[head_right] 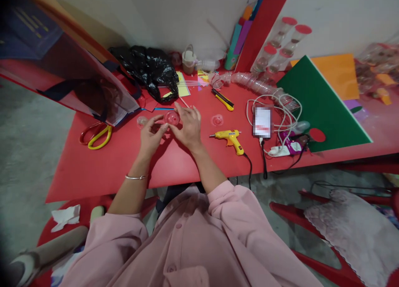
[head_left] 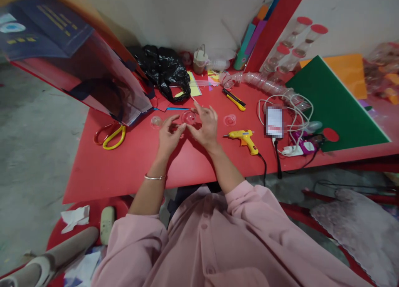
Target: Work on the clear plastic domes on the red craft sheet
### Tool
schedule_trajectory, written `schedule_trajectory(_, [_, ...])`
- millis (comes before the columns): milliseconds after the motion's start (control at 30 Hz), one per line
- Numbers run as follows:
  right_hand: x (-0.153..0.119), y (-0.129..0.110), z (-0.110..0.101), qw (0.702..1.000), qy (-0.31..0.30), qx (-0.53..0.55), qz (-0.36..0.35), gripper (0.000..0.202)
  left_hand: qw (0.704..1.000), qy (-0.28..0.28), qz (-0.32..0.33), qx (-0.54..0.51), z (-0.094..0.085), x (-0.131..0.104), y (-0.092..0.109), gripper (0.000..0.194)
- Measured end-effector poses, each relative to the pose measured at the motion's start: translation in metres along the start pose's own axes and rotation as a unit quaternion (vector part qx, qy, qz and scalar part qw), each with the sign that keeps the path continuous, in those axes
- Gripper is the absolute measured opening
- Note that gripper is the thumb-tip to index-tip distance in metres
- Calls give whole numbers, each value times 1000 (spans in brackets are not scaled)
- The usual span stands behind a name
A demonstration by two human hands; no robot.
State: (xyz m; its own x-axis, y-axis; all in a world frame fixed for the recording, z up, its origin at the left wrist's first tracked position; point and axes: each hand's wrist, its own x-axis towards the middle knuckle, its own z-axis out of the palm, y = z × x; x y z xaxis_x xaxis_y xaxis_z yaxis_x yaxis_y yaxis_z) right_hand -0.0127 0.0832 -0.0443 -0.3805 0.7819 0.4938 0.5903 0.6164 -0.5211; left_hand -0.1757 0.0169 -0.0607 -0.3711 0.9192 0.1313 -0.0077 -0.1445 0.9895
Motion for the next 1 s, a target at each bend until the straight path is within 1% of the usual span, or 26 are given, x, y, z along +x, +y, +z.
schedule_trajectory(67, [-5,-9,4,1000,2,2,-13,62,995,-36,-46,-83,3,-2,2,45])
schedule_trajectory(133, [-9,-13,7,1000,8,-1,-20,56,985,-56,-78,-141,5,-3,3,43])
schedule_trajectory(200, [-10,-14,8,1000,14,-3,-21,52,976,-70,-102,-179,5,-4,4,44])
schedule_trajectory(300, [-10,-14,9,999,29,7,-25,49,968,-78,-119,-208,5,-4,4,47])
schedule_trajectory(400, [-11,-15,10,998,39,22,-35,48,963,-81,-126,-226,4,-5,5,47])
schedule_trajectory(533, [-12,-17,9,999,26,20,-26,47,959,-82,-133,-235,4,-5,5,46])
schedule_trajectory(667, [-12,-16,9,999,23,15,-31,48,959,-89,-126,-238,4,-6,3,42])
schedule_trajectory(767, [-12,-15,9,999,28,20,-38,48,960,-81,-122,-238,4,-6,1,42])
schedule_trajectory(867, [-12,-16,9,999,23,23,-31,47,963,-74,-120,-228,4,-5,0,43])
schedule_trajectory(1000, [-13,-16,8,999,18,20,-29,46,965,-85,-121,-219,3,-5,1,42])
